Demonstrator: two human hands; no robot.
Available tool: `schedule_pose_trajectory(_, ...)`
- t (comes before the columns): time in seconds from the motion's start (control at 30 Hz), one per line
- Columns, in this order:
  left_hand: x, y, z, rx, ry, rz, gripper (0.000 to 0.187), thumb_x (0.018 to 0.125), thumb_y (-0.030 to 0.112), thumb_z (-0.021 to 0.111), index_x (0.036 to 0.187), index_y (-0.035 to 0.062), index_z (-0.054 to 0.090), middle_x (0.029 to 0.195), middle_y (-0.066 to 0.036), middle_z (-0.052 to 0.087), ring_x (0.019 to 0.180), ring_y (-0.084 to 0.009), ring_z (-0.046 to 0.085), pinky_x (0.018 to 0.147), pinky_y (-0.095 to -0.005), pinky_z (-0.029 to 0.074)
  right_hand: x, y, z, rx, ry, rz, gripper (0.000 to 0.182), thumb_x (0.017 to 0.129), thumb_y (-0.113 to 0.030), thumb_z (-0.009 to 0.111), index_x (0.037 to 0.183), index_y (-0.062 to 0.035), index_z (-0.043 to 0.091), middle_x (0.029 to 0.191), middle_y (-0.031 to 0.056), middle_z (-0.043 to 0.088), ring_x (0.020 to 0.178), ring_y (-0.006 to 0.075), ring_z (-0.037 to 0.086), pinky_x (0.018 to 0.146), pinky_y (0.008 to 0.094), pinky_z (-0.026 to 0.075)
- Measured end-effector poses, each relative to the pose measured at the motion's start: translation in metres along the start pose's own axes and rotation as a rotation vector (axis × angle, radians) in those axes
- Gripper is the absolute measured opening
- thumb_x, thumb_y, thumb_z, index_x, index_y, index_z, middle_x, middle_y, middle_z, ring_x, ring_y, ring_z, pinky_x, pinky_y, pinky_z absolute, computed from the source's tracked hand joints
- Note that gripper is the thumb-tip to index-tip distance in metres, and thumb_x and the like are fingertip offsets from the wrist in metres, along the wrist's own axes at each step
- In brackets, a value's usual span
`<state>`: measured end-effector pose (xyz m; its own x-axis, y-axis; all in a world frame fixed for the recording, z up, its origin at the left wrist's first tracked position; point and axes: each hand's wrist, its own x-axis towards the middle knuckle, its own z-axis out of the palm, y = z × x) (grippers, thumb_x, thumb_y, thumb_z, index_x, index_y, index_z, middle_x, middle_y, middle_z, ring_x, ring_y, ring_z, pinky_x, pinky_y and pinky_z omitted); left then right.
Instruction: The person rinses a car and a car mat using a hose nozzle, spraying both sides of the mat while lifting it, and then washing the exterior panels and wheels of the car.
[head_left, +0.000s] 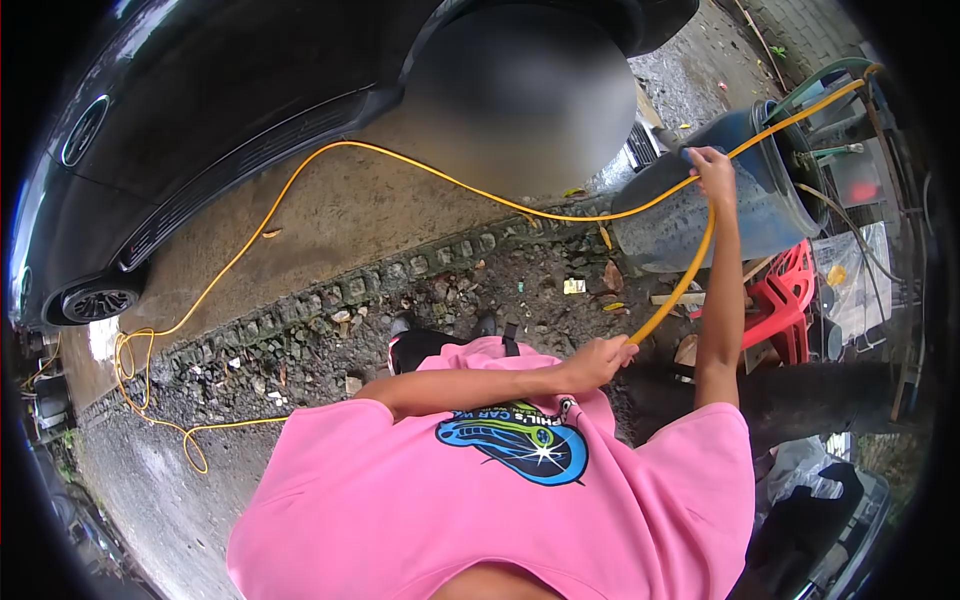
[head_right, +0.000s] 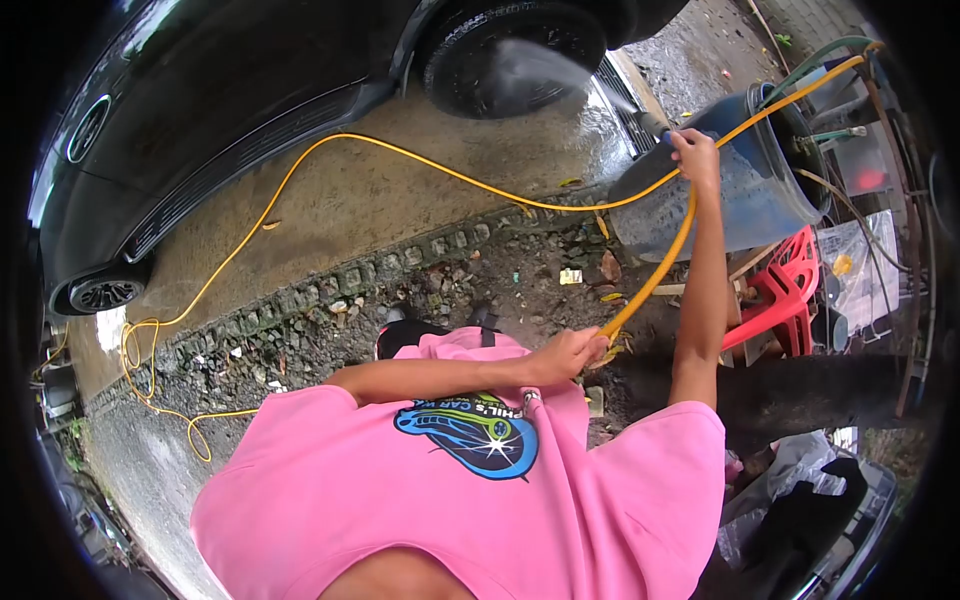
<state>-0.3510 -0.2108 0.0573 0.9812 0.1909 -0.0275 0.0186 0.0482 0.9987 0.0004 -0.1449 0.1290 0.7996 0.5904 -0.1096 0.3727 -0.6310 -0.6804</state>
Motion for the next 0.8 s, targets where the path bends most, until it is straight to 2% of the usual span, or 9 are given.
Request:
schedule_pose_trajectory(0.07,0.002,-0.005,-0.003,-0.071,0.016,-0.055,0.039,0.093,0.035,0.039,0.076,0.0022,0.051,0.058,-0.014,0.054,0.055,-0.0312,0.053,0.054,-0.0404,0.039,0.0,0.002,0.002,-0.036,0.156,0.003,0.021,0.083,-0.022,0.059,0.091,-0.0037,0.064,0.055,0.0026,0.054,0.039,0.0078,0.044,0.034,0.0237,0.032)
schedule_pose_trajectory(0.13,-0.004,-0.006,-0.001,-0.037,-0.022,-0.045,0.039,0.093,0.035,0.039,0.077,0.0023,0.052,0.058,-0.013,0.054,0.055,-0.0306,0.053,0.053,-0.0401,0.039,-0.002,0.009,0.006,0.009,-0.115,-0.025,0.02,0.083,-0.022,0.059,0.09,-0.0036,0.064,0.055,0.0029,0.053,0.039,0.008,0.044,0.034,0.0243,0.033)
schedule_pose_trajectory(0.2,-0.005,-0.005,-0.001,-0.006,-0.047,-0.027,0.039,0.094,0.035,0.039,0.077,0.0024,0.052,0.058,-0.013,0.053,0.055,-0.0301,0.053,0.053,-0.0398,0.039,0.003,0.021,0.007,0.009,-0.123,-0.027,0.02,0.083,-0.023,0.059,0.09,-0.0047,0.064,0.055,0.0031,0.054,0.039,0.008,0.044,0.034,0.0246,0.034)
schedule_pose_trajectory(0.27,-0.003,-0.009,-0.003,-0.093,-0.002,-0.06,0.04,0.094,0.037,0.037,0.08,0.0022,0.049,0.059,-0.011,0.052,0.054,-0.0252,0.05,0.055,-0.036,0.039,-0.001,0.017,0.007,-0.062,0.159,0.042,0.02,0.082,-0.023,0.059,0.092,-0.0058,0.065,0.055,0.0033,0.054,0.039,0.008,0.045,0.035,0.0245,0.034)
schedule_pose_trajectory(0.37,-0.008,-0.011,-0.003,0.024,-0.051,-0.05,0.042,0.094,0.039,0.036,0.079,0.0026,0.05,0.06,-0.011,0.053,0.055,-0.0254,0.051,0.055,-0.0363,0.039,-0.006,0.024,0.009,-0.068,-0.06,0.057,0.02,0.082,-0.022,0.059,0.093,-0.0059,0.065,0.055,0.0037,0.055,0.04,0.0081,0.046,0.035,0.0246,0.035)
schedule_pose_trajectory(0.53,-0.008,-0.007,-0.008,0.013,-0.06,-0.073,0.044,0.094,0.042,0.036,0.079,0.0033,0.05,0.06,-0.011,0.054,0.057,-0.0259,0.054,0.055,-0.0365,0.039,-0.007,0.039,0.009,-0.048,0.135,0.079,0.02,0.082,-0.022,0.059,0.093,-0.0061,0.065,0.053,0.0031,0.054,0.038,0.0075,0.045,0.034,0.0243,0.033)
schedule_pose_trajectory(0.67,-0.012,-0.012,-0.004,0.037,-0.1,-0.062,0.042,0.093,0.041,0.036,0.079,0.0037,0.05,0.059,-0.011,0.053,0.055,-0.0255,0.052,0.054,-0.0365,0.039,-0.017,0.046,0.009,-0.029,-0.1,0.084,0.02,0.082,-0.023,0.059,0.092,-0.0057,0.065,0.051,0.0019,0.052,0.037,0.0069,0.044,0.034,0.0235,0.033)
schedule_pose_trajectory(0.73,-0.01,-0.01,-0.006,-0.005,-0.078,-0.095,0.041,0.093,0.039,0.038,0.079,0.0034,0.05,0.058,-0.012,0.053,0.055,-0.0266,0.053,0.054,-0.0375,0.039,-0.015,0.051,0.008,0.062,0.17,0.051,0.021,0.082,-0.025,0.06,0.092,-0.0069,0.065,0.053,0.0016,0.053,0.037,0.0069,0.042,0.034,0.023,0.032)
schedule_pose_trajectory(0.8,-0.012,-0.011,-0.006,-0.044,-0.06,-0.133,0.039,0.092,0.038,0.04,0.079,0.003,0.051,0.057,-0.013,0.052,0.054,-0.0277,0.053,0.054,-0.0384,0.039,-0.034,0.023,0.005,0.064,0.103,-0.005,0.022,0.082,-0.025,0.061,0.093,-0.0074,0.065,0.054,0.002,0.054,0.038,0.0067,0.043,0.034,0.0226,0.033)
